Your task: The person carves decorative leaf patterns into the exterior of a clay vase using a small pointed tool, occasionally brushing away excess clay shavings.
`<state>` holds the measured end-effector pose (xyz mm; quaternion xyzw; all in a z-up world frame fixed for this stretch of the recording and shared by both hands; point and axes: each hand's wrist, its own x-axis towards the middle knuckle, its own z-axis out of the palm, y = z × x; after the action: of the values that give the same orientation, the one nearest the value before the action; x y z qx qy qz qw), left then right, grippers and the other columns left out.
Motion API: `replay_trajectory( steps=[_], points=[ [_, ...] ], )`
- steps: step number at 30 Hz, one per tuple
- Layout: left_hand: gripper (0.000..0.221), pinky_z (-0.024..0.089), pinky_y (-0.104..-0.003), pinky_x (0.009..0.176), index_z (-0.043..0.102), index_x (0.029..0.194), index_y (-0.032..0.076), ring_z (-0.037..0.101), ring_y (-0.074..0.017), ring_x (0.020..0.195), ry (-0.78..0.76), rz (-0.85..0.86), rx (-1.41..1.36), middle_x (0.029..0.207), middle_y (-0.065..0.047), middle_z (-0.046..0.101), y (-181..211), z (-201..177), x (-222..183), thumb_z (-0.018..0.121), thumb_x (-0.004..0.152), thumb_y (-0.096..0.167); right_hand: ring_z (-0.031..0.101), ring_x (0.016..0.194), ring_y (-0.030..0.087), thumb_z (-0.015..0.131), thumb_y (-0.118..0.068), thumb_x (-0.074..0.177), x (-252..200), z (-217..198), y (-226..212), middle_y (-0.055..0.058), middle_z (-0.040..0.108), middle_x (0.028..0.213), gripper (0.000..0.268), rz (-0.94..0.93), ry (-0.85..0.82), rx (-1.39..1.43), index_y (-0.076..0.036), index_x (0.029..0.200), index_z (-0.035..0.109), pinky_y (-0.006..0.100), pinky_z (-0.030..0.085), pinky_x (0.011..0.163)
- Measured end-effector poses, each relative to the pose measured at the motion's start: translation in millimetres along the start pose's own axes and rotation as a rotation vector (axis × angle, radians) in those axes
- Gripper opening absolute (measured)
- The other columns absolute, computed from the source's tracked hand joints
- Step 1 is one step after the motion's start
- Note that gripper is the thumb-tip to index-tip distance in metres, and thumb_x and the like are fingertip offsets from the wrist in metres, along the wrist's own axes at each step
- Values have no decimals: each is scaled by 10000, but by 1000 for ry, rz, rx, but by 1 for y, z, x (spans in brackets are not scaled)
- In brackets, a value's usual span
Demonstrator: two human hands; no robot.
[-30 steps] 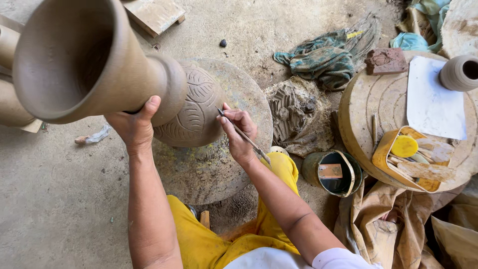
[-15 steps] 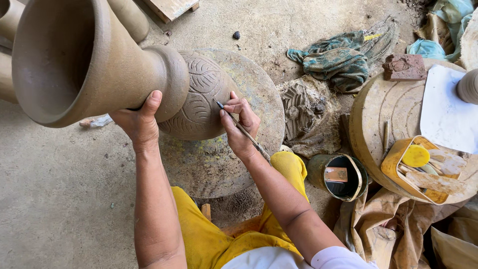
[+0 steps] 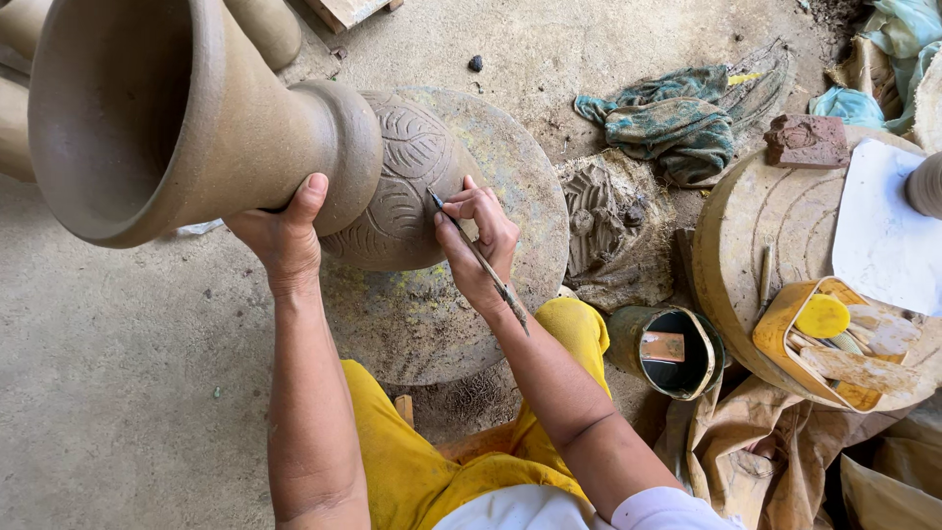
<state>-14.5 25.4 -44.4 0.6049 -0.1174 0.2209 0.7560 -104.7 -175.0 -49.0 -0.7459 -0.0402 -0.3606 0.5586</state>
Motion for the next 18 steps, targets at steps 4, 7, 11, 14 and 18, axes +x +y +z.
replay_trajectory(
  steps=[4, 7, 11, 14, 18],
  points=[
    [899, 443, -427, 1225, 479, 1460, 31, 556, -253, 1294, 12, 19, -14, 1405, -90, 544, -2, 4, 2, 988, 787, 341, 696, 854, 248, 674, 53, 854, 3, 1, 2, 132, 669, 872, 84, -39, 18, -37, 24, 858, 595, 522, 456, 1202],
    [857, 467, -417, 1200, 508, 1443, 15, 577, -250, 1270, 28, 15, 14, 1372, -93, 564, -1, 4, -2, 975, 793, 322, 707, 857, 264, 673, 57, 843, -1, 2, 5, 142, 660, 864, 103, -67, 18, -63, 22, 846, 576, 527, 455, 1202],
    [827, 478, -413, 1189, 523, 1428, 6, 590, -248, 1258, 32, 26, 26, 1360, -97, 577, 0, 9, 0, 960, 796, 312, 713, 882, 270, 666, 76, 849, -1, 2, 11, 137, 652, 857, 118, -88, 23, -62, 17, 841, 563, 540, 439, 1213],
    [812, 482, -416, 1180, 530, 1413, -2, 595, -247, 1242, 39, 12, 37, 1360, -102, 583, 0, 10, -1, 955, 791, 303, 708, 880, 265, 659, 91, 847, -5, 2, 13, 134, 638, 848, 120, -89, 26, -48, 22, 842, 561, 551, 427, 1219],
    [802, 487, -430, 1180, 538, 1408, -2, 600, -252, 1235, 42, 17, 57, 1355, -105, 586, 0, 15, 1, 947, 790, 304, 678, 825, 242, 647, 103, 844, -8, 1, 15, 123, 622, 820, 124, -88, 38, -48, 21, 820, 558, 558, 428, 1231]
  ],
)
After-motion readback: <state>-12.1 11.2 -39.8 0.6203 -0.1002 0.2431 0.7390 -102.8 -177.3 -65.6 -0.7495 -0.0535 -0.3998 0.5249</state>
